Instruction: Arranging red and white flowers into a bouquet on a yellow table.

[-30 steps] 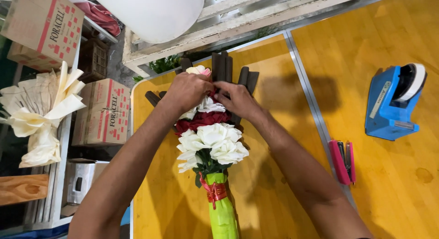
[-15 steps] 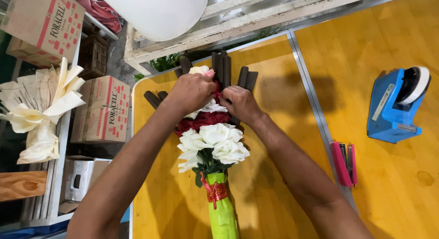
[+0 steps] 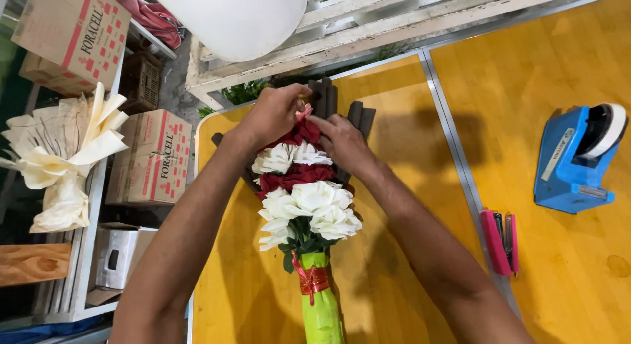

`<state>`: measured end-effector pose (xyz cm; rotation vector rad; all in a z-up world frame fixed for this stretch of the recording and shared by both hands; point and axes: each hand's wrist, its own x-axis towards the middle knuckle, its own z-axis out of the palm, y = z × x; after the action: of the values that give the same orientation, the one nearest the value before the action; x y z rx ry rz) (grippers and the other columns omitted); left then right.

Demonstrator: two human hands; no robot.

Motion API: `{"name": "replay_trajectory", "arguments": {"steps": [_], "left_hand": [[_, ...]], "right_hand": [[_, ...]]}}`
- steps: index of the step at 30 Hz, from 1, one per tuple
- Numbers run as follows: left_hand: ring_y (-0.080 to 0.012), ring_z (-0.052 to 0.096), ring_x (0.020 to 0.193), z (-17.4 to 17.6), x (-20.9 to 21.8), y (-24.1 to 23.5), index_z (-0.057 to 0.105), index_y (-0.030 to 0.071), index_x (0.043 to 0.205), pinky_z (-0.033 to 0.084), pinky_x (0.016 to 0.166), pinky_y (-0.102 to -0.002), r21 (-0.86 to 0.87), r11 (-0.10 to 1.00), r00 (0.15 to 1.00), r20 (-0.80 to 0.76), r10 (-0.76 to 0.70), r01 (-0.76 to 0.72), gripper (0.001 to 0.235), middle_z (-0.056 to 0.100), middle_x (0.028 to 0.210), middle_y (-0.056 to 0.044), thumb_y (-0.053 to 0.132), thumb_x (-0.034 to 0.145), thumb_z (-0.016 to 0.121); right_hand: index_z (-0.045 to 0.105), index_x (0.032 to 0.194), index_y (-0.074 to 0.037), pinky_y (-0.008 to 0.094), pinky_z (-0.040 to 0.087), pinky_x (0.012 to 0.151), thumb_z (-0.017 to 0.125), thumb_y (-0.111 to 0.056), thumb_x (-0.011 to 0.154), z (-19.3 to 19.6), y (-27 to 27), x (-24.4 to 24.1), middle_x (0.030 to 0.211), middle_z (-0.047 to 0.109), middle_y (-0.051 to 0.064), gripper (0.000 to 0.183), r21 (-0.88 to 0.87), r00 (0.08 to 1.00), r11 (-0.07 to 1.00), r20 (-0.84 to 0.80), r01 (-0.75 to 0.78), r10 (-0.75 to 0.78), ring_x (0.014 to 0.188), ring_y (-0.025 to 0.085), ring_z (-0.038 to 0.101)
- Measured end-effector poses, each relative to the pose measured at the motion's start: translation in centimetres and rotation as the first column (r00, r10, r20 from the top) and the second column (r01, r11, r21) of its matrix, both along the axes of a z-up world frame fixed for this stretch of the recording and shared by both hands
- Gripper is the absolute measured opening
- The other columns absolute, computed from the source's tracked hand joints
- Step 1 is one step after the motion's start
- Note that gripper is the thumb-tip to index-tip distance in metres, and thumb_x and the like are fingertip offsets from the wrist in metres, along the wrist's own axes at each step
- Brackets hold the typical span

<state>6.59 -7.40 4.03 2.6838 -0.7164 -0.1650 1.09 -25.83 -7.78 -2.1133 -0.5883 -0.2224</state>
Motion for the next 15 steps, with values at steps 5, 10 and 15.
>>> {"name": "replay_trajectory", "arguments": {"steps": [5, 10, 15], "left_hand": [[-0.0342, 0.072, 0.104, 0.6, -0.5, -1.7, 0.068, 0.02, 0.123, 0.057, 0.092, -0.049, 0.209, 0.974, 0.992, -0.101, -0.071, 0.091, 0.034, 0.079, 0.102, -0.004, 0.007, 0.095, 0.057], [-0.0354, 0.074, 0.102, 1.3, -1.8, -3.0, 0.068, 0.028, 0.127, 0.057, 0.091, -0.045, 0.455, 0.883, 0.99, -0.124, -0.069, 0.119, 0.039, 0.079, 0.105, -0.005, 0.016, 0.091, 0.061], [-0.029, 0.074, 0.082, 6.0, -4.8, -1.6, 0.057, 0.024, 0.147, 0.053, 0.084, -0.043, -0.284, 0.957, 0.965, -0.263, -0.026, -0.052, 0.067, 0.078, 0.091, -0.009, 0.017, 0.081, 0.047]], "right_hand": [[0.068, 0.107, -0.01, 0.044, 0.056, 0.086, 0.07, -0.015, 0.094, -3.5, 0.7, 1.2, 0.107, 0.065, 0.013, 0.014, 0.063, 0.993, 0.998, 0.115, -0.015, 0.008, 0.106, 0.038, 0.065], [0.07, 0.099, -0.009, 0.045, 0.055, 0.082, 0.072, -0.008, 0.093, -2.9, 0.0, 0.5, 0.092, 0.071, 0.014, 0.007, 0.228, 0.993, 0.969, 0.094, -0.097, 0.077, 0.095, 0.04, 0.068], [0.074, 0.095, -0.013, 0.031, 0.049, 0.06, 0.072, -0.007, 0.086, -4.4, -0.5, 1.2, 0.073, 0.071, 0.002, 0.011, 0.408, 0.99, 0.911, -0.092, -0.063, 0.11, 0.062, 0.014, 0.061]]}}
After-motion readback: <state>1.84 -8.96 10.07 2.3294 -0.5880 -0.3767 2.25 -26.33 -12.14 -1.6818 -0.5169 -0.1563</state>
